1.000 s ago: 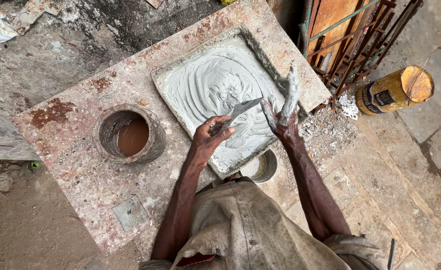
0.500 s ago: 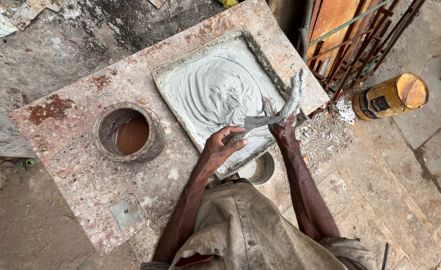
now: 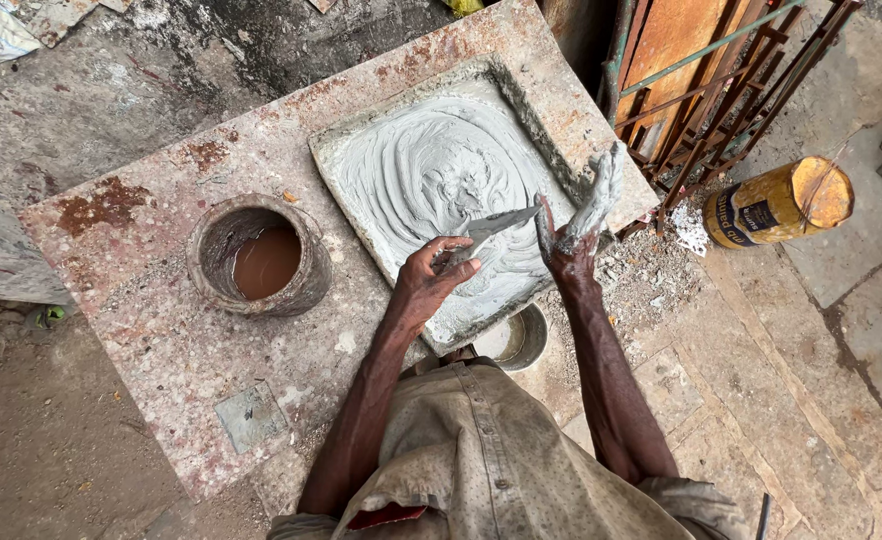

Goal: The person mixes a gray cement-like paste in a square tray using a trowel held in the right hand while stabilizing the tray with the left hand. The person repeatedly scrapes and folds the material to homogenize it, occasionally scraping the trowel against the tray edge.

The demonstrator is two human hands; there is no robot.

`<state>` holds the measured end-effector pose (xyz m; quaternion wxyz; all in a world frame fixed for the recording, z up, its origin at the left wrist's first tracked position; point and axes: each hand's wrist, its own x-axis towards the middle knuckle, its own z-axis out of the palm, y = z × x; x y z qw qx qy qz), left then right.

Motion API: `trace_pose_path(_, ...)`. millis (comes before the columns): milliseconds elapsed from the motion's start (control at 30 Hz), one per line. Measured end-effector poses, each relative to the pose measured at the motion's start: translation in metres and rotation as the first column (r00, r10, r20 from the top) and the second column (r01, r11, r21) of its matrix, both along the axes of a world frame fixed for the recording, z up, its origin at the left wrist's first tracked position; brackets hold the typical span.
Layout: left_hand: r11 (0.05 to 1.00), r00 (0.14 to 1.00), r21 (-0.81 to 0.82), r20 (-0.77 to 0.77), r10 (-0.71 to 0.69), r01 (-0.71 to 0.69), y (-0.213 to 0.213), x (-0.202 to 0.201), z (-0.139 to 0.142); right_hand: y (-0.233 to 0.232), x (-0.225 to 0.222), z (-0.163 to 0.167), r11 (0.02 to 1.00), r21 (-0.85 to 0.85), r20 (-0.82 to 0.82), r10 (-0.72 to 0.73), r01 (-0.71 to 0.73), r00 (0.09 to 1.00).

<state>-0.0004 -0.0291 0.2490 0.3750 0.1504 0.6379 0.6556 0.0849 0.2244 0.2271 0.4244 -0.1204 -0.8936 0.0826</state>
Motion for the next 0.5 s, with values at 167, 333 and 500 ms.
trace_pose_path(167, 0.999, 0.977, -0.039, -0.208, -0.037, 0.030, 0.007, 0.027, 0.007, 0.012, -0.003, -0.023, 0.913, -0.404, 0.056, -0.044, 0.063, 0.997)
trace_pose_path(333, 0.998, 0.977, -0.051, -0.208, -0.056, 0.046, 0.009, 0.036, 0.003, 0.021, -0.019, -0.042, 0.506, -0.847, -0.209, -0.032, -0.164, 0.977)
trace_pose_path(500, 0.999, 0.974, -0.027, -0.221, -0.038, 0.033, 0.005, 0.032, 0.003, 0.024, -0.019, -0.035, 0.088, -0.972, -0.230, -0.192, -0.216, 0.954)
